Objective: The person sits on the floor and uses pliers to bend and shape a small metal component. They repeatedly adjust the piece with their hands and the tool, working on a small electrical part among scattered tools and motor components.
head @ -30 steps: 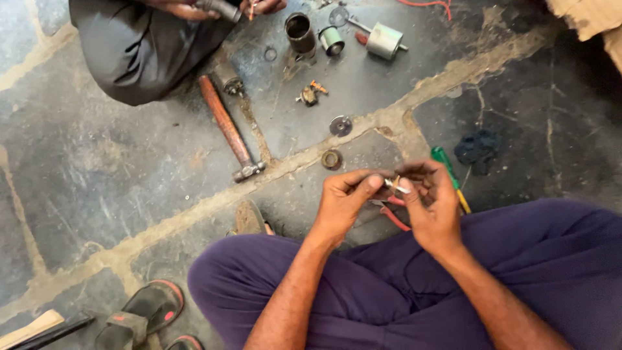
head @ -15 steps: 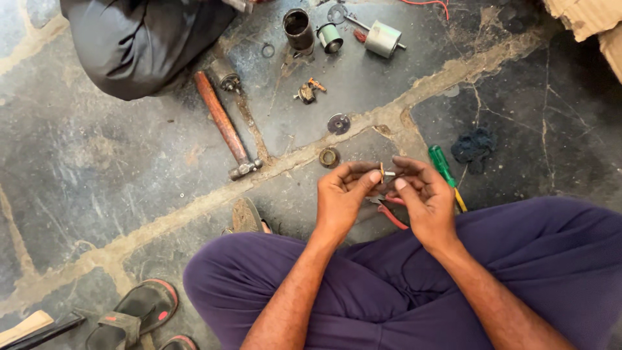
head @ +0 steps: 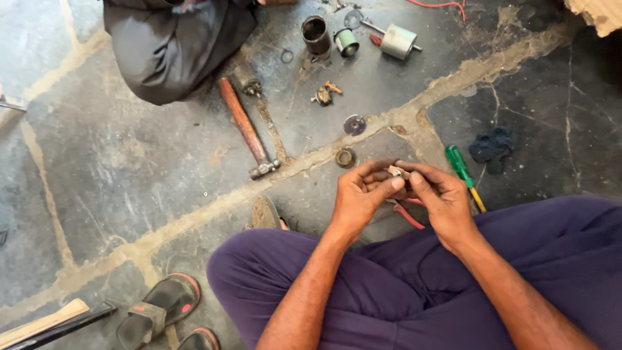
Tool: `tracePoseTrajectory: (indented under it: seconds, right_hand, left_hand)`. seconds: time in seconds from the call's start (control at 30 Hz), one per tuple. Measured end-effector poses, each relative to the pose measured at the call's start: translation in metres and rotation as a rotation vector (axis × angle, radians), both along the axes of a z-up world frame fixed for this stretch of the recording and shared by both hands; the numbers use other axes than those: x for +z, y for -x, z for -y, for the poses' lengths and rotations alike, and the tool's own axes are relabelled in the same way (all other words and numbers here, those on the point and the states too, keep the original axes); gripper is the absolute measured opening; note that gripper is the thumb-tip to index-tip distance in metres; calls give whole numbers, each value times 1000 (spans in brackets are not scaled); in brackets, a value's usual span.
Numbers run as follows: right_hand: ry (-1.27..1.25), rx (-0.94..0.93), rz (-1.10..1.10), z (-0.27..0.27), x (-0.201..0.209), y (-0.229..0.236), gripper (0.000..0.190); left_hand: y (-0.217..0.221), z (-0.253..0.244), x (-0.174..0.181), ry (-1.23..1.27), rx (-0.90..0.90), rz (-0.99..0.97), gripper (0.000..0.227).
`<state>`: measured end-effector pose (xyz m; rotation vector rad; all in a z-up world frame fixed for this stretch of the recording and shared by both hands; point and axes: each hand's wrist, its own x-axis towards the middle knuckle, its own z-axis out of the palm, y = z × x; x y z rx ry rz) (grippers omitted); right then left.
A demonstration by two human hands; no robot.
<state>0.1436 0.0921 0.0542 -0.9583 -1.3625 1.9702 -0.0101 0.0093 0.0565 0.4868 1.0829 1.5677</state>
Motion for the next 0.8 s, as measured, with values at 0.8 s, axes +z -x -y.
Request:
tracePoseTrajectory:
  seconds: [0.8]
  right_hand:
    - [-110,-121,-91,10,-27,-4,38]
  left_hand:
    - [-27,8,24,-8,339,-955,17]
